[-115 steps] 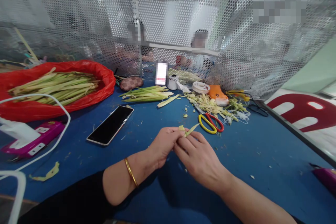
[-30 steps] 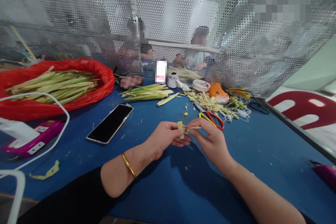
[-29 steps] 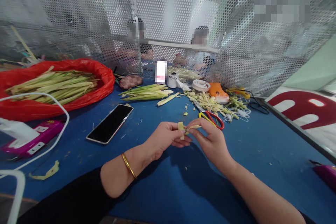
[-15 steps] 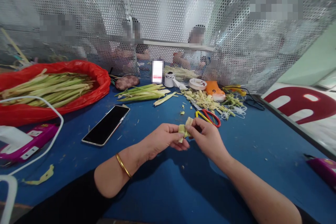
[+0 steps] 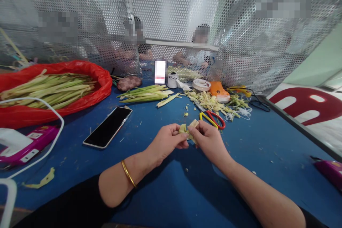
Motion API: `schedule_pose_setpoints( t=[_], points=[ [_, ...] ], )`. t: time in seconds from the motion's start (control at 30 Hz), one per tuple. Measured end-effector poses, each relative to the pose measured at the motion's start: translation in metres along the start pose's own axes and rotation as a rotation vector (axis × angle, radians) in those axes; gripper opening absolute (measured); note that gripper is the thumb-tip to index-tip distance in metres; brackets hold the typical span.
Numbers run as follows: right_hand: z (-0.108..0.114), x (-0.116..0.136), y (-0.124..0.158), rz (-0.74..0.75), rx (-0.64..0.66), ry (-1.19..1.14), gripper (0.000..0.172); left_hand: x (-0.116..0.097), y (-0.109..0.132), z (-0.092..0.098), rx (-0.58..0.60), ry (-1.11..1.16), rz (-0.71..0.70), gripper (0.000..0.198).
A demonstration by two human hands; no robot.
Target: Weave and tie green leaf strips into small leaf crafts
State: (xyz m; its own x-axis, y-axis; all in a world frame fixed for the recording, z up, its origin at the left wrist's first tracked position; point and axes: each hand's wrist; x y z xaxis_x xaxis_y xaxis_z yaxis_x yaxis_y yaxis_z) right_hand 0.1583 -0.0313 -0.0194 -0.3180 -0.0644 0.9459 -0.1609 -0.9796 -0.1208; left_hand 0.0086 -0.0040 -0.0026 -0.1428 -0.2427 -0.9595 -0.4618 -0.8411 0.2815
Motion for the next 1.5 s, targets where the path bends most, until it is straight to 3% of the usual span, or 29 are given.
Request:
schedule_pose_setpoints(
  t=[0.17, 0.33, 0.57, 0.67, 0.8, 0.9, 1.0, 1.3, 1.5],
  points=[
    [-0.002, -0.001, -0.001, -0.047, 0.030, -0.118, 0.029, 0.000, 0.003, 0.000, 0.044, -0.020, 0.020, 0.018],
    [-0.001, 0.003, -0.002, -0.150, 0.052, -0.250, 0.031, 0.003, 0.000, 0.001, 0.003, 0.109, 0.095, 0.028],
    [0.001, 0.005, -0.005, -0.269, 0.167, -0.351, 0.042, -0.001, -0.001, 0.005, -0.045, 0.211, 0.127, 0.023],
    [0.002, 0.004, -0.004, -0.093, 0.152, -0.274, 0.036, -0.003, -0.001, 0.008, -0.083, 0.244, 0.112, 0.024],
    [0.005, 0.007, 0.000, 0.296, 0.078, 0.096, 0.014, -0.003, -0.002, 0.011, -0.088, 0.286, 0.117, 0.028],
    [0.007, 0.010, 0.002, 0.624, 0.043, 0.406, 0.016, -0.001, -0.003, 0.012, -0.067, 0.317, 0.123, 0.034],
    [0.007, 0.011, 0.001, 0.824, 0.011, 0.590, 0.019, 0.001, -0.004, 0.012, -0.060, 0.324, 0.130, 0.035],
    [0.002, 0.006, 0.002, 0.880, -0.089, 0.701, 0.019, 0.002, -0.004, 0.010, -0.066, 0.285, 0.143, 0.032],
    [-0.008, 0.001, 0.007, 0.847, -0.040, 0.627, 0.020, 0.006, -0.003, 0.006, -0.098, 0.306, 0.144, 0.029]
  ],
)
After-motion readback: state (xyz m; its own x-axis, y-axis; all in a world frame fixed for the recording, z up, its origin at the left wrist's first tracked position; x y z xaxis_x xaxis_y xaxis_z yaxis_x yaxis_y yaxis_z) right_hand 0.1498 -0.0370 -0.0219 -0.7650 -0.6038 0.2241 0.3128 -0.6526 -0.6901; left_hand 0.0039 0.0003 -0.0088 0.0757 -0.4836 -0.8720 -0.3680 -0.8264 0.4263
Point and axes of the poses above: each hand's wrist, its own y-axis away from the middle knuckle, its own z-axis out of the back of the hand, x = y × z, and after that the axes turned 5 degrees about -y, right-handed
